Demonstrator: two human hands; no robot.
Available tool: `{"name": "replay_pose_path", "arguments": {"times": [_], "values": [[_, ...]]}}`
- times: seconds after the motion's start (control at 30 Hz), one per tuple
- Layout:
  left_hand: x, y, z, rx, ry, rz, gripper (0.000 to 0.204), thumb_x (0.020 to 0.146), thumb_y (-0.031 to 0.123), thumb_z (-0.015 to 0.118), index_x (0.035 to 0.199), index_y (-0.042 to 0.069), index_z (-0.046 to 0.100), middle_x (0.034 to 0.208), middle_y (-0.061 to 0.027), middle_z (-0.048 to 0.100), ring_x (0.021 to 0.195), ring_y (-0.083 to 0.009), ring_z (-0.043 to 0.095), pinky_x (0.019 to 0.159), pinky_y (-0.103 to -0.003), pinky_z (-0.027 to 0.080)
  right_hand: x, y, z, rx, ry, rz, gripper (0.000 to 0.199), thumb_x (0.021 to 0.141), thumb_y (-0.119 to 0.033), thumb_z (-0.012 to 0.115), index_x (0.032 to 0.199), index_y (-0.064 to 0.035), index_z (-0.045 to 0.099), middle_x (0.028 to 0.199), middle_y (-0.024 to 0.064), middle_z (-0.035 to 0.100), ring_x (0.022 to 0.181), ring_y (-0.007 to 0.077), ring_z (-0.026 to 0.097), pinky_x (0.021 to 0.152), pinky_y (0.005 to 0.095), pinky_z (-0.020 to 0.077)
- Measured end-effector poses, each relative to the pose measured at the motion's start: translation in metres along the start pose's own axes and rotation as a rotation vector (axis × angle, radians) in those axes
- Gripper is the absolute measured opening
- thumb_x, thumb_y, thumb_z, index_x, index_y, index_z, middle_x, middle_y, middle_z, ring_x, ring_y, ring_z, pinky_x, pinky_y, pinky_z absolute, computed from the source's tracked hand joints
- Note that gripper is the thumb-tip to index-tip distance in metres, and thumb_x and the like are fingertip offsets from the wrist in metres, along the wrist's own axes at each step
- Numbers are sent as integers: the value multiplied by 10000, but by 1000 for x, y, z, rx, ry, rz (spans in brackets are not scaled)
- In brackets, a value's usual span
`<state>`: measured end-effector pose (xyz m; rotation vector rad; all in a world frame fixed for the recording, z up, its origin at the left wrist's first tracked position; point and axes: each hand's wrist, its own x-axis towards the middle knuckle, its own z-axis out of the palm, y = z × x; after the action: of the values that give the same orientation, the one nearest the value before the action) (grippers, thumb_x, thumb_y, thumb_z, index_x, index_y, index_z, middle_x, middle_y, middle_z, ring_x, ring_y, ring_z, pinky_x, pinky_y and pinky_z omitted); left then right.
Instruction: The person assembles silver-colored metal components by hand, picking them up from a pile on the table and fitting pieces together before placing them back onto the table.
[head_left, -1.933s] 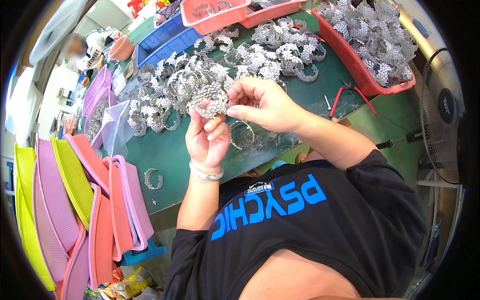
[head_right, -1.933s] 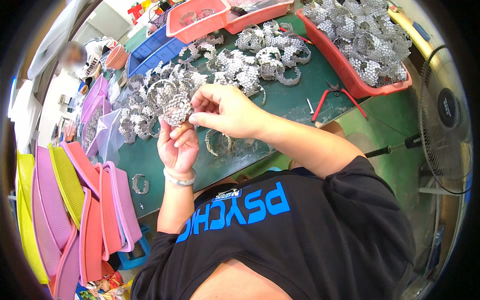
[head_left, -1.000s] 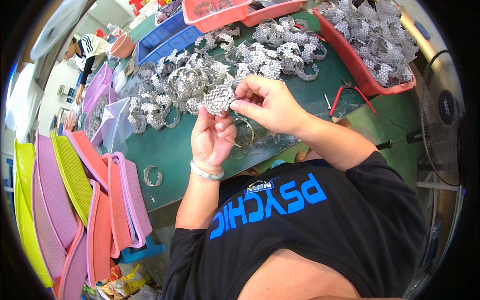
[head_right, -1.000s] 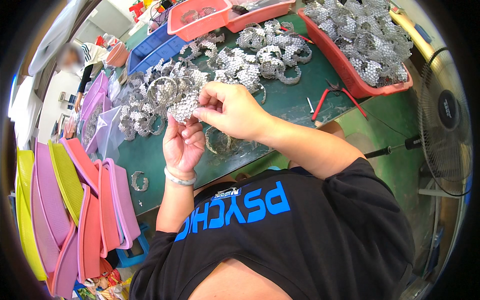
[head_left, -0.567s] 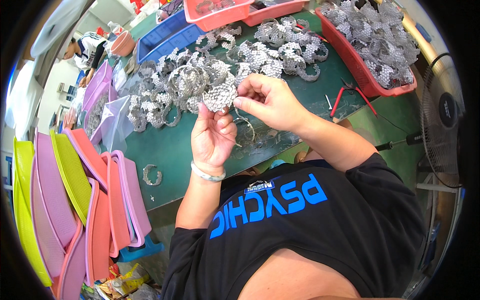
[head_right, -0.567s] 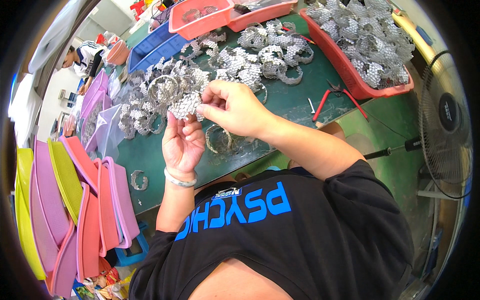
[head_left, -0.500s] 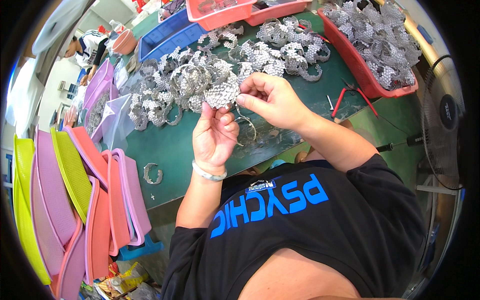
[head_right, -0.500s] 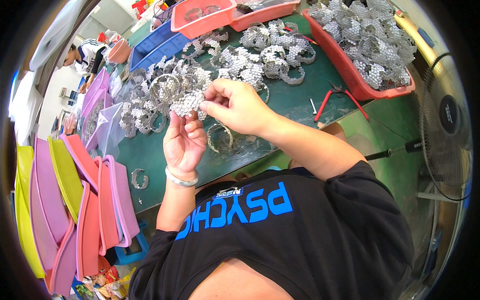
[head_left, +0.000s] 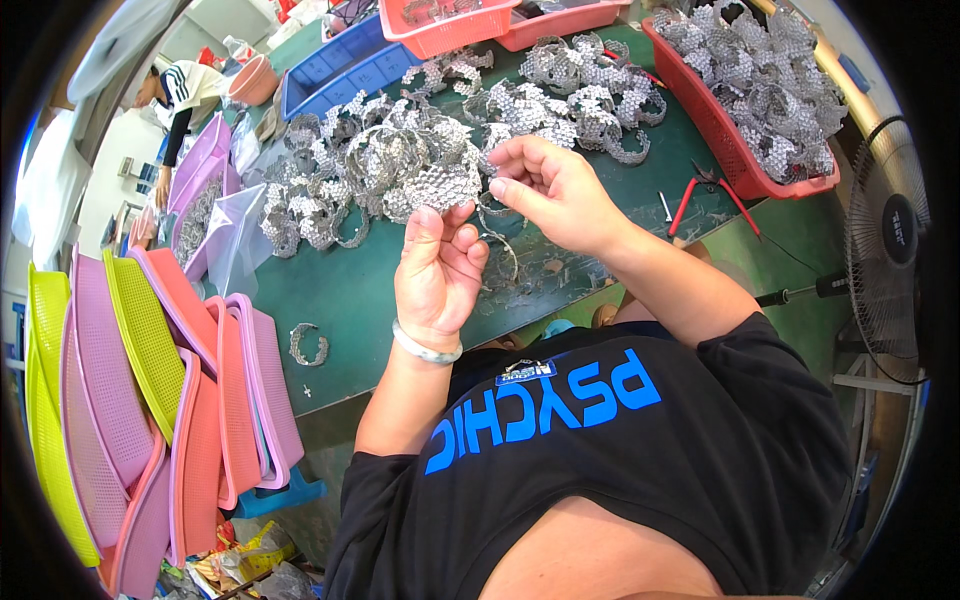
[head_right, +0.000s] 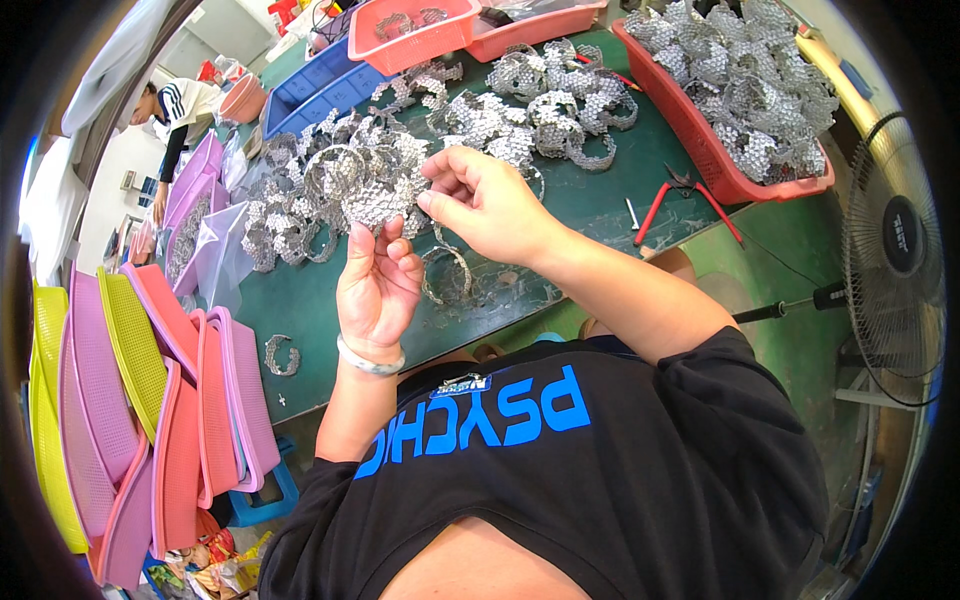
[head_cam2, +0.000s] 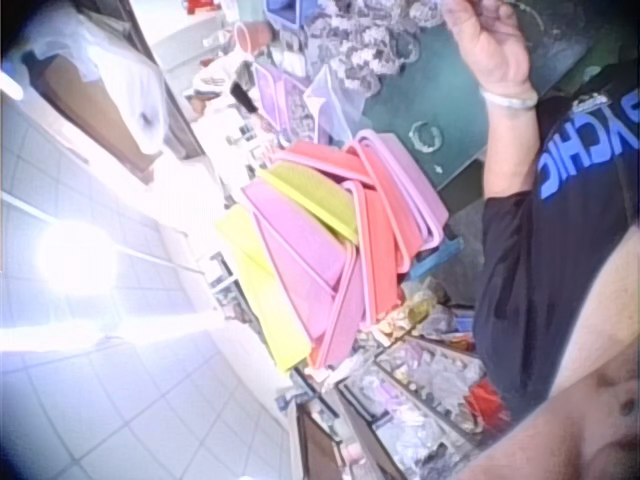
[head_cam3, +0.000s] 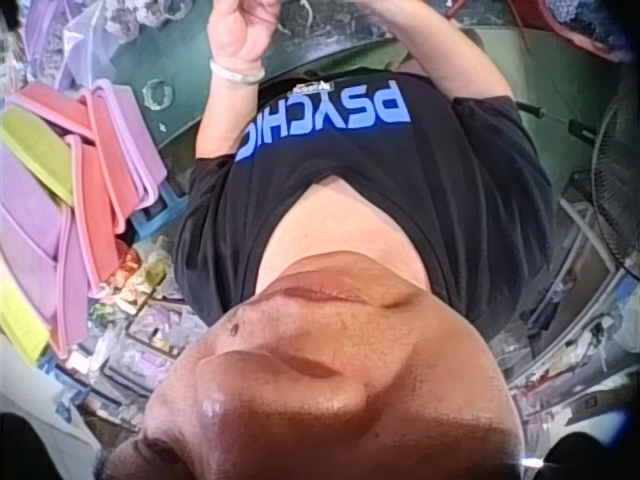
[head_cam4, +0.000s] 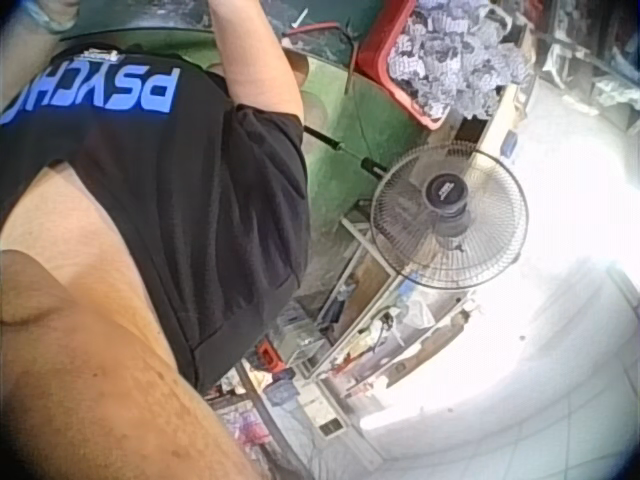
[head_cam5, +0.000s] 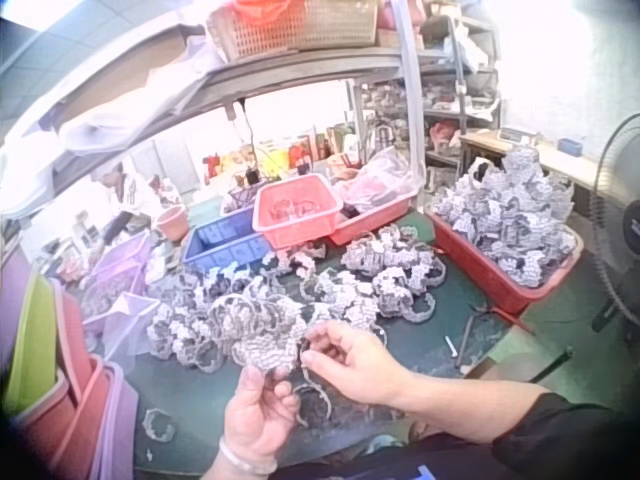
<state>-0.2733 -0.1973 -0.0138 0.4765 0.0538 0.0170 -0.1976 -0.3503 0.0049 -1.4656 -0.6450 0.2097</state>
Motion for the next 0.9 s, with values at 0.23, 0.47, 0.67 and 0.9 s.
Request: {"name": "replay_pose_path", "arguments": {"times": [0.23,0.47,0.67,0.9], "values": [[-2,-4,5,141,25,126,64,873,168,528,865,110,554,896,-116,619,680,-149,580,588,-274,489,-1,-5,3,57,7,-50,274,810,-36,578,1066,17,495,944,57,550,856,86,526,757,223,453],[-3,-10,10,311,93,285,78,850,127,563,841,51,545,868,-125,618,650,-151,585,580,-264,494,-2,-7,6,48,-5,-65,311,805,-41,587,1091,19,481,968,67,540,868,94,527,755,227,455],[-1,-15,12,412,116,405,66,830,75,583,835,16,553,815,-122,624,636,-154,593,567,-261,500,-2,-6,11,76,-17,-58,340,800,-48,597,1109,11,469,963,56,525,848,91,521,736,223,454],[0,-17,8,424,114,420,71,830,74,583,839,9,554,801,-115,622,637,-154,594,565,-261,500,-4,-5,13,29,-10,-66,360,795,-61,607,1118,7,464,968,57,521,830,93,518,718,221,449]]}}
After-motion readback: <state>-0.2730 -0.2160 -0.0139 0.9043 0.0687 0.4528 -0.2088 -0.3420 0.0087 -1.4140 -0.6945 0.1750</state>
